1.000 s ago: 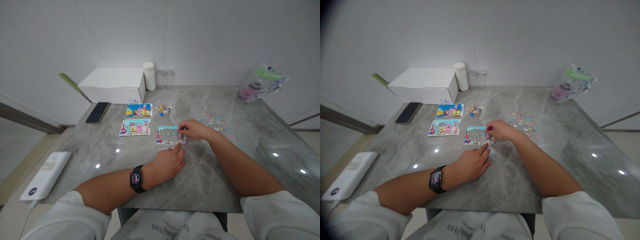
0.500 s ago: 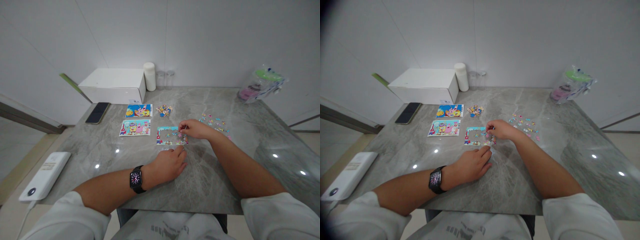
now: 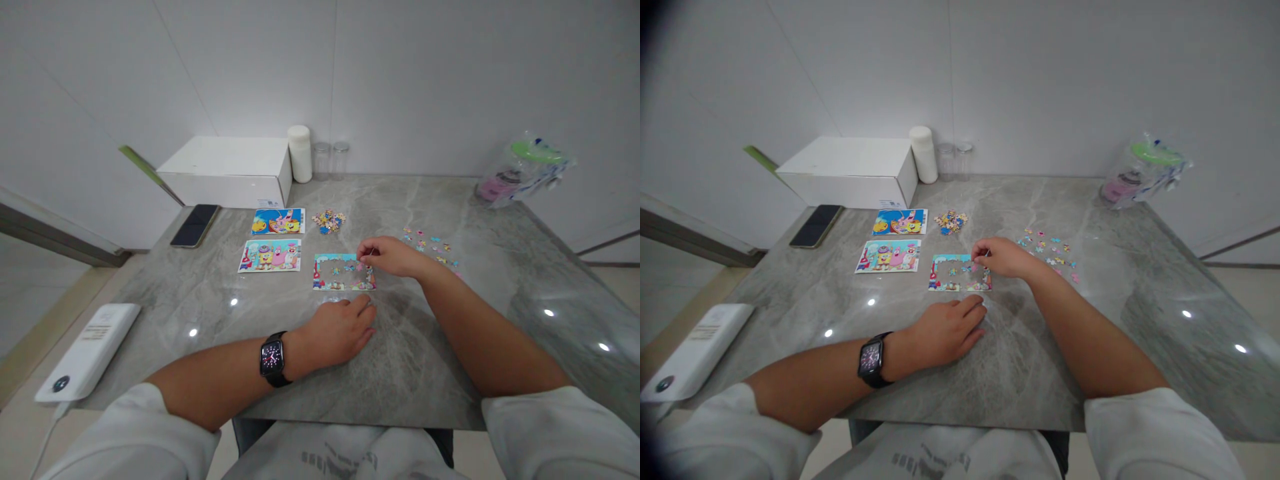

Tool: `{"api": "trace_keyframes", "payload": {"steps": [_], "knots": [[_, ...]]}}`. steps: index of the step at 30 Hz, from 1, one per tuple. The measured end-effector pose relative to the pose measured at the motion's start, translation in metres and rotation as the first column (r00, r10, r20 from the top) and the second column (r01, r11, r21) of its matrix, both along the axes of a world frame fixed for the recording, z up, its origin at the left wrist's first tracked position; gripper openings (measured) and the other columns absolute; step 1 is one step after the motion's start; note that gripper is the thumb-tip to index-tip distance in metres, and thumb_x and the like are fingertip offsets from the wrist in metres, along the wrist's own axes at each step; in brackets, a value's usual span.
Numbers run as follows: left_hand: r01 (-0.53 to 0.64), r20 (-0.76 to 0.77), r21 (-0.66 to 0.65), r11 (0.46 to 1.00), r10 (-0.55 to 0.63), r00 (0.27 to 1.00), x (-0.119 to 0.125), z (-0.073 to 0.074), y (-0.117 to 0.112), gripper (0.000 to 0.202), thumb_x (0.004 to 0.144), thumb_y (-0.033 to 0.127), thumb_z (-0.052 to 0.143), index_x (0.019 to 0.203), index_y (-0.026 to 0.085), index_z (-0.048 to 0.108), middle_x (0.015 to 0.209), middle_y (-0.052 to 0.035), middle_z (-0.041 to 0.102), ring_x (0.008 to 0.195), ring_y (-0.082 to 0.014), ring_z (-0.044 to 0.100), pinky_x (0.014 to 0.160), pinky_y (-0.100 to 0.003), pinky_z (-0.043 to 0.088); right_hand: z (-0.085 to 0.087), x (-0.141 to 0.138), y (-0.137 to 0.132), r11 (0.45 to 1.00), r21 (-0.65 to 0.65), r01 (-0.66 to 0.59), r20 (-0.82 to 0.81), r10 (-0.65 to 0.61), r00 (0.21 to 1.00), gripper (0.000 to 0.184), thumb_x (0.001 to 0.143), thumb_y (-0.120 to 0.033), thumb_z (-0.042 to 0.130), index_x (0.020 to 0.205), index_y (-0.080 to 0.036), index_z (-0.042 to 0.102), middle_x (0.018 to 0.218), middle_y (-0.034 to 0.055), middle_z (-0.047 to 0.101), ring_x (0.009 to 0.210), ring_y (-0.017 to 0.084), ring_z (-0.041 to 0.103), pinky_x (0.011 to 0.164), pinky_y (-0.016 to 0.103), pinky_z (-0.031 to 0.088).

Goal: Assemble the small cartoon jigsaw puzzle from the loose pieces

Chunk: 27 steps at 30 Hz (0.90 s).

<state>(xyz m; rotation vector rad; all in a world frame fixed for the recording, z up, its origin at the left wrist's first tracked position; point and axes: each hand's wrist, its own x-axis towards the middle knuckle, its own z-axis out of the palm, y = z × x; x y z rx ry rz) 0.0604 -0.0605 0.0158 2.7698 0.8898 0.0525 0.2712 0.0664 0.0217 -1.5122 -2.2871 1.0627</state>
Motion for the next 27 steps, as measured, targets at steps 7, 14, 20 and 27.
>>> {"api": "trace_keyframes", "payload": {"steps": [7,14,20,27], "knots": [[-0.005,0.015,-0.023,1.0,0.005,1.0,0.0,-0.007,0.001,0.029,0.107,0.036,0.047,0.129,0.018,0.054,0.136,-0.0128,0.06,0.095,-0.0223,0.07,0.082,-0.036,0.06,0.002,0.001,0.0,0.999,0.025,0.021,0.039,-0.022,0.999,0.016,0.092,-0.022,0.06,0.097,-0.018,0.075,0.089,0.0032,0.079,0.078,0.015,0.066,0.073,0.024,0.047],[-0.01,0.053,-0.036,0.999,0.012,0.999,0.001,-0.013,0.002,0.029,0.107,0.035,0.049,0.129,0.017,0.054,0.137,-0.014,0.059,0.1,-0.0237,0.071,0.086,-0.039,0.061,-0.004,0.003,0.002,0.998,0.062,0.02,0.069,-0.024,0.997,0.015,0.092,-0.02,0.062,0.096,-0.019,0.076,0.087,0.0017,0.079,0.076,0.015,0.066,0.073,0.024,0.046],[-0.012,0.041,-0.01,1.0,0.013,0.999,0.001,-0.015,0.003,0.029,0.107,0.036,0.048,0.129,0.018,0.054,0.138,-0.0139,0.059,0.097,-0.0234,0.07,0.082,-0.038,0.062,-0.008,0.001,0.002,0.993,0.116,0.003,0.147,-0.02,0.989,0.013,0.093,-0.017,0.063,0.094,-0.02,0.076,0.091,0.0014,0.08,0.081,0.014,0.068,0.074,0.023,0.045],[-0.03,0.039,0.031,0.999,0.029,0.999,0.0,-0.009,0.007,0.028,0.107,0.035,0.048,0.126,0.018,0.058,0.129,-0.0119,0.064,0.094,-0.0239,0.07,0.076,-0.038,0.061,-0.011,-0.004,0.002,0.994,0.112,-0.018,0.185,-0.003,0.983,0.014,0.092,-0.015,0.064,0.093,-0.021,0.076,0.09,0.0005,0.081,0.084,0.015,0.07,0.075,0.023,0.045]]}}
